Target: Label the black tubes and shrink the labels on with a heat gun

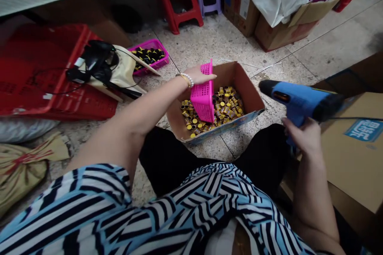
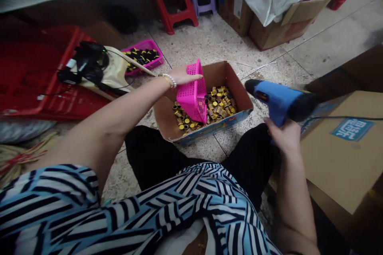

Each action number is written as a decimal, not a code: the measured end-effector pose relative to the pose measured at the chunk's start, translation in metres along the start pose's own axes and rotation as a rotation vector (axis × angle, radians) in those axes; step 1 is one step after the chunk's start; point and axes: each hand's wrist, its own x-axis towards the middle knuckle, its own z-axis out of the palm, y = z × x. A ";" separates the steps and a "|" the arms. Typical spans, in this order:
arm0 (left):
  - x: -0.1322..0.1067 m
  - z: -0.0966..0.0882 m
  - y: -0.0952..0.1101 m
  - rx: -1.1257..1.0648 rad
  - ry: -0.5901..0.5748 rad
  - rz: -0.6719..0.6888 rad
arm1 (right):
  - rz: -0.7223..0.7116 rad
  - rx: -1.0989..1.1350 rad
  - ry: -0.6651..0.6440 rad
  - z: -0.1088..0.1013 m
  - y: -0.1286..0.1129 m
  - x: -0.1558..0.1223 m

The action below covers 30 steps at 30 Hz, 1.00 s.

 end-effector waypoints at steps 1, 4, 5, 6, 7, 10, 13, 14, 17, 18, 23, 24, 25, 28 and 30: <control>-0.007 -0.002 -0.012 0.033 -0.012 -0.007 | -0.078 -0.140 -0.079 0.007 -0.017 0.004; -0.027 -0.003 -0.035 0.052 -0.007 -0.035 | -0.298 -0.475 -0.283 0.043 -0.072 0.016; -0.033 -0.004 -0.038 0.034 0.004 -0.044 | -0.337 -0.543 -0.321 0.058 -0.090 0.020; -0.038 -0.005 -0.040 0.017 0.013 -0.049 | -0.355 -0.594 -0.341 0.074 -0.105 0.023; -0.044 -0.008 -0.041 0.002 0.020 -0.051 | -0.360 -0.630 -0.354 0.090 -0.118 0.027; -0.058 -0.017 -0.039 -0.037 0.040 -0.053 | -0.364 -0.670 -0.388 0.128 -0.140 0.040; -0.073 -0.026 -0.036 -0.069 0.093 -0.005 | -0.369 -0.663 -0.441 0.148 -0.144 0.052; -0.078 -0.028 -0.036 -0.079 0.116 0.016 | -0.371 -0.653 -0.450 0.151 -0.143 0.055; -0.096 -0.033 -0.035 -0.090 0.162 0.038 | -0.368 -0.618 -0.430 0.151 -0.136 0.061; -0.103 -0.035 -0.035 -0.086 0.167 0.035 | -0.358 -0.619 -0.418 0.147 -0.133 0.062; -0.140 -0.061 -0.035 -0.037 0.203 0.100 | -0.366 -0.704 -0.506 0.112 -0.107 0.062; -0.148 -0.070 -0.037 -0.003 0.222 0.126 | -0.383 -0.699 -0.546 0.106 -0.101 0.061; -0.155 -0.080 -0.039 0.043 0.245 0.148 | -0.394 -0.683 -0.576 0.102 -0.096 0.060; -0.176 -0.115 -0.036 0.181 0.340 0.161 | -0.341 -0.614 -0.535 0.101 -0.086 0.057; -0.186 -0.136 -0.012 0.173 0.439 0.153 | -0.247 -0.581 -0.480 0.096 -0.086 0.054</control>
